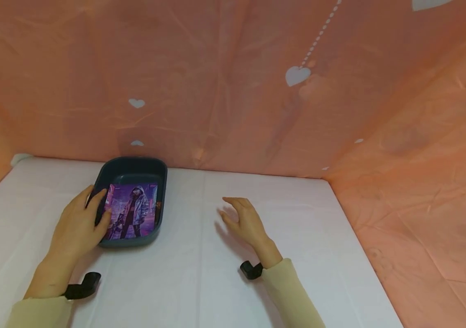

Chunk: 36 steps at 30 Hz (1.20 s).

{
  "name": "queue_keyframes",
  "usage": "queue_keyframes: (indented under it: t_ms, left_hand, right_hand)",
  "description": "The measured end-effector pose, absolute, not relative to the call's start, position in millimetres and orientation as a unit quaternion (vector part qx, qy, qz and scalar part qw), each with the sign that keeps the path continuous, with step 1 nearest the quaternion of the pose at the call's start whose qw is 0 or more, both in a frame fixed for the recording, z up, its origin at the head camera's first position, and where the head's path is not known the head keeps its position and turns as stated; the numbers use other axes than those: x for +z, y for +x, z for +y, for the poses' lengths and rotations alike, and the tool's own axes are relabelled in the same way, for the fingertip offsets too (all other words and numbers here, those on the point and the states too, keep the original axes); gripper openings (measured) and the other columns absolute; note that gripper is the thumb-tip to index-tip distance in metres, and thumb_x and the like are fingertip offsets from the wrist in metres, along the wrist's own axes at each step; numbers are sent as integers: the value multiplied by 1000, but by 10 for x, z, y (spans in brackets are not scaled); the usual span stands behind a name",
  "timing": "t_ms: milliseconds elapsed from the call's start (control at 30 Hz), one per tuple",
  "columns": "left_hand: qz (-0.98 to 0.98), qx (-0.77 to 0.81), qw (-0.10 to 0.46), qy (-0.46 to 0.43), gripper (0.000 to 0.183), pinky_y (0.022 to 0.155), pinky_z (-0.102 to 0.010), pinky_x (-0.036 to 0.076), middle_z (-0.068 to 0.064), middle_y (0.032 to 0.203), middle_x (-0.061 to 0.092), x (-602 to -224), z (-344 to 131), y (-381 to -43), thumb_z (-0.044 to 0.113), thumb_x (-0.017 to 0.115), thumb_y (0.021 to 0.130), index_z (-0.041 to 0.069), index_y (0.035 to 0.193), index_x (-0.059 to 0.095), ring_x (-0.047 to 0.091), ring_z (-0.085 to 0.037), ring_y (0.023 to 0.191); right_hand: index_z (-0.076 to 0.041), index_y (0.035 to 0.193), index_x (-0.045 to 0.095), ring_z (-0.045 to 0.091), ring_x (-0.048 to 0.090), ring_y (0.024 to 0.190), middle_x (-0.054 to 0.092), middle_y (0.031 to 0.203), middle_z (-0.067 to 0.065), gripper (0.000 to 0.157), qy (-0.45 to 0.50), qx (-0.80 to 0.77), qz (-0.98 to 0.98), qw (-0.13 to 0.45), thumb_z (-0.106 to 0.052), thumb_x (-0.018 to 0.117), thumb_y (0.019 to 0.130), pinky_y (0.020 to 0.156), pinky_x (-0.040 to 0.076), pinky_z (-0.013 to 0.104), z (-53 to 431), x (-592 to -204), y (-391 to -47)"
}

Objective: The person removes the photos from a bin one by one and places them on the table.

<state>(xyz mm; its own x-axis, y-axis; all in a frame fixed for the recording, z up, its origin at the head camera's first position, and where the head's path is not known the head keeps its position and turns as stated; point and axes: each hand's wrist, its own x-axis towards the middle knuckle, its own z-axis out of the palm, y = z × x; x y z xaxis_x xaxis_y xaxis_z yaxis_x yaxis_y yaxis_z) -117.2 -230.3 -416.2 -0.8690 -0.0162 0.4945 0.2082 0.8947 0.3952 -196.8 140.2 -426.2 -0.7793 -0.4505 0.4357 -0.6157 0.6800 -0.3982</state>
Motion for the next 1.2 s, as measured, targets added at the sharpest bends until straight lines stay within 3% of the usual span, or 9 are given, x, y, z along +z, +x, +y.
queue_keyframes:
  t_ms: [700, 1033, 1200]
  left_hand:
    - [-952, -268, 140, 38, 52, 92, -71, 27, -39, 143, 25, -4212, -2541, -1167, 24, 41, 100, -2, 145, 33, 33, -61, 121]
    - [-924, -343, 164, 48, 48, 90, -68, 30, -40, 131, 39, -4308, -2550, -1160, 19, 36, 102, 3, 147, 33, 43, -56, 113]
    - [-910, -372, 172, 58, 47, 85, -64, 35, -40, 124, 44, -4343, -2532, -1151, 15, 37, 102, 1, 146, 35, 49, -54, 104]
  right_hand:
    - [-10, 129, 59, 25, 55, 118, 64, 122, 9, 40, 314, 273, -904, 103, -23, 64, 92, 98, 46, 40, 1103, -4200, -2012]
    - [-11, 138, 51, 27, 52, 123, 60, 129, 10, 48, 309, 277, -909, 34, -24, 61, 93, 102, 43, 41, 789, -4056, -2046]
    - [-8, 138, 50, 28, 57, 116, 61, 128, 13, 49, 320, 296, -900, 22, -24, 61, 93, 97, 47, 37, 600, -3951, -2089]
